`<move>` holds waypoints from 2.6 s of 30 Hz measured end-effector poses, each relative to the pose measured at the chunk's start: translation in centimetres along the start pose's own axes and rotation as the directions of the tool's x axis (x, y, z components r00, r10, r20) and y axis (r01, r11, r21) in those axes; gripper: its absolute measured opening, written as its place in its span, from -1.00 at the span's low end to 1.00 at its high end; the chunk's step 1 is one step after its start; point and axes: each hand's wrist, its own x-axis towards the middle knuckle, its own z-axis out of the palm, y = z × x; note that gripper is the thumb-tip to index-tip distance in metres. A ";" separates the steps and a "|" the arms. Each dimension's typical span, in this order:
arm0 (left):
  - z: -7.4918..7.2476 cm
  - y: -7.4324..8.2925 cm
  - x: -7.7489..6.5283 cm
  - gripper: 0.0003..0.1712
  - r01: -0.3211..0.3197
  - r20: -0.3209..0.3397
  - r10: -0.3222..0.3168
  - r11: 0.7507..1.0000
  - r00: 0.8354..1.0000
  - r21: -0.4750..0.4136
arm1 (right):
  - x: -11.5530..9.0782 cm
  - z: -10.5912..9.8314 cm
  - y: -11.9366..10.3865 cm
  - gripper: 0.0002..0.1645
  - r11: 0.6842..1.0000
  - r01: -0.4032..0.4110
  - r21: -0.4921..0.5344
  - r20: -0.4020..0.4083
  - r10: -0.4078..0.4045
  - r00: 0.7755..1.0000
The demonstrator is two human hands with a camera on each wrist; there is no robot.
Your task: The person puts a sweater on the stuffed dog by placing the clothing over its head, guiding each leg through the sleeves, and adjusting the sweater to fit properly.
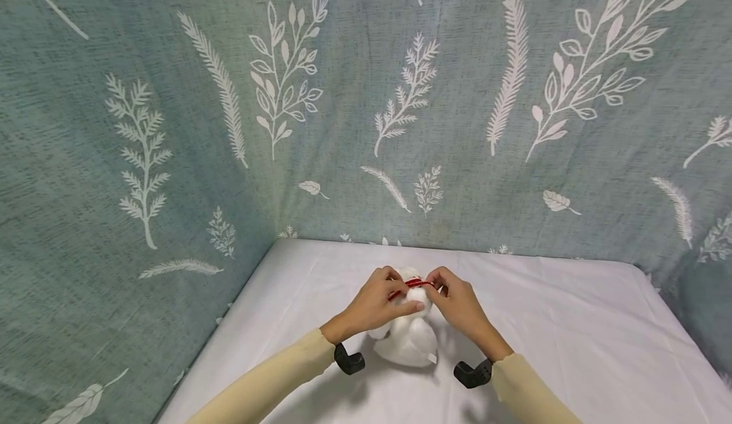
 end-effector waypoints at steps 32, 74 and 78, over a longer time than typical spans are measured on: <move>0.8 -0.3 0.6 -0.49 -0.005 -0.013 0.005 1.000 1.000 0.031 | -0.3 -2.1 0.1 -0.59 0.979 -0.095 0.182 0.121 0.073 0.990; 1.6 0.4 0.8 -0.67 -0.022 -0.033 0.024 0.999 0.999 0.038 | 1.7 -5.0 0.3 -0.63 0.994 0.069 -0.080 0.411 -0.030 0.911; 1.8 0.4 0.8 -0.67 -0.035 -0.055 0.039 0.997 0.998 0.071 | 1.8 -4.5 0.3 -0.68 0.988 0.122 -0.090 0.430 -0.072 0.900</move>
